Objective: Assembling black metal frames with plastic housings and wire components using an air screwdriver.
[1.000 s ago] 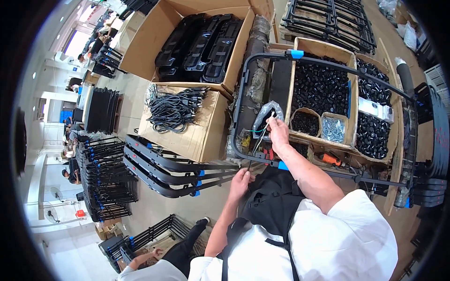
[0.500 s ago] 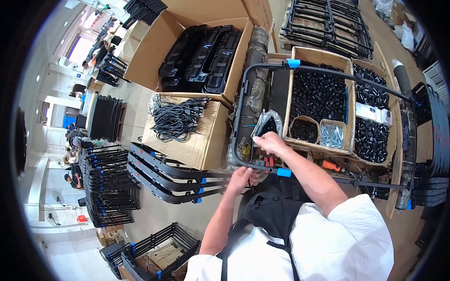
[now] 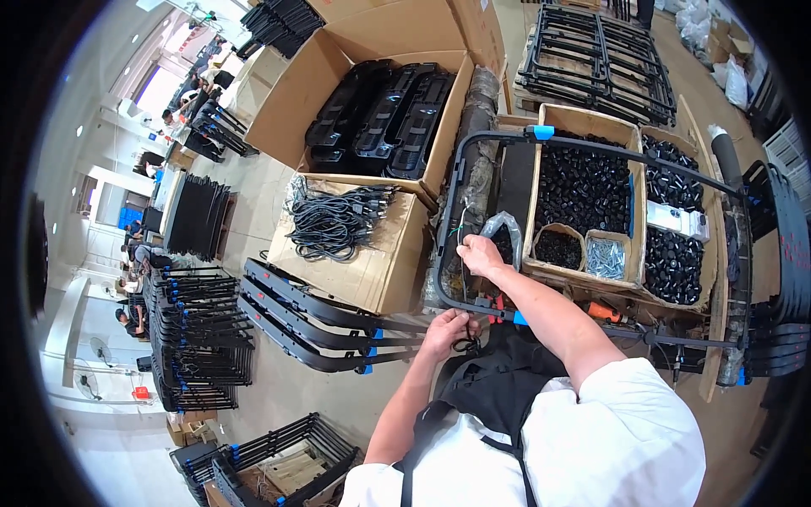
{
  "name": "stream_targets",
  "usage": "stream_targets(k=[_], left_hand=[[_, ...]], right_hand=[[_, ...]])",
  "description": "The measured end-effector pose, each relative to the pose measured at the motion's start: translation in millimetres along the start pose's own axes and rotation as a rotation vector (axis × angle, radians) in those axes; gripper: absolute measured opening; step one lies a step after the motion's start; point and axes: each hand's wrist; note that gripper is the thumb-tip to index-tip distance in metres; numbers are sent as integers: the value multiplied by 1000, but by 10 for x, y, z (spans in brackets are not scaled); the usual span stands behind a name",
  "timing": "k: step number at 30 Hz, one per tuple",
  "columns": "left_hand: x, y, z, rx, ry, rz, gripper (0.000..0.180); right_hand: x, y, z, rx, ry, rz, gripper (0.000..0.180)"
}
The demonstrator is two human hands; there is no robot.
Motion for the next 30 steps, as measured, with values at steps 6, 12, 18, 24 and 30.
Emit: stream_targets(k=[6,12,18,24,30], left_hand=[[151,-40,-86,-154,27,-64,16],[238,-59,-264,-319,73,-133,15],[247,-75,-320,-368,103,-130,15],[255,-61,-290,-378,105,-112,14],[260,-64,-311,-391,112,-111,13]], right_hand=[[-51,-89,-3,33,86,69,33],[-10,-141,37,137,65,88,32],[-149,-309,676,186,367,148,22],[-439,-180,724,320,782,257,19],[-572,-161,447,268,885,417,26]])
Point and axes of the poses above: each hand's wrist, its own y-axis away from the middle knuckle, its own z-axis out of the back of the hand, x = y × z, and after that the axes turned 1 degree about -y, right-handed
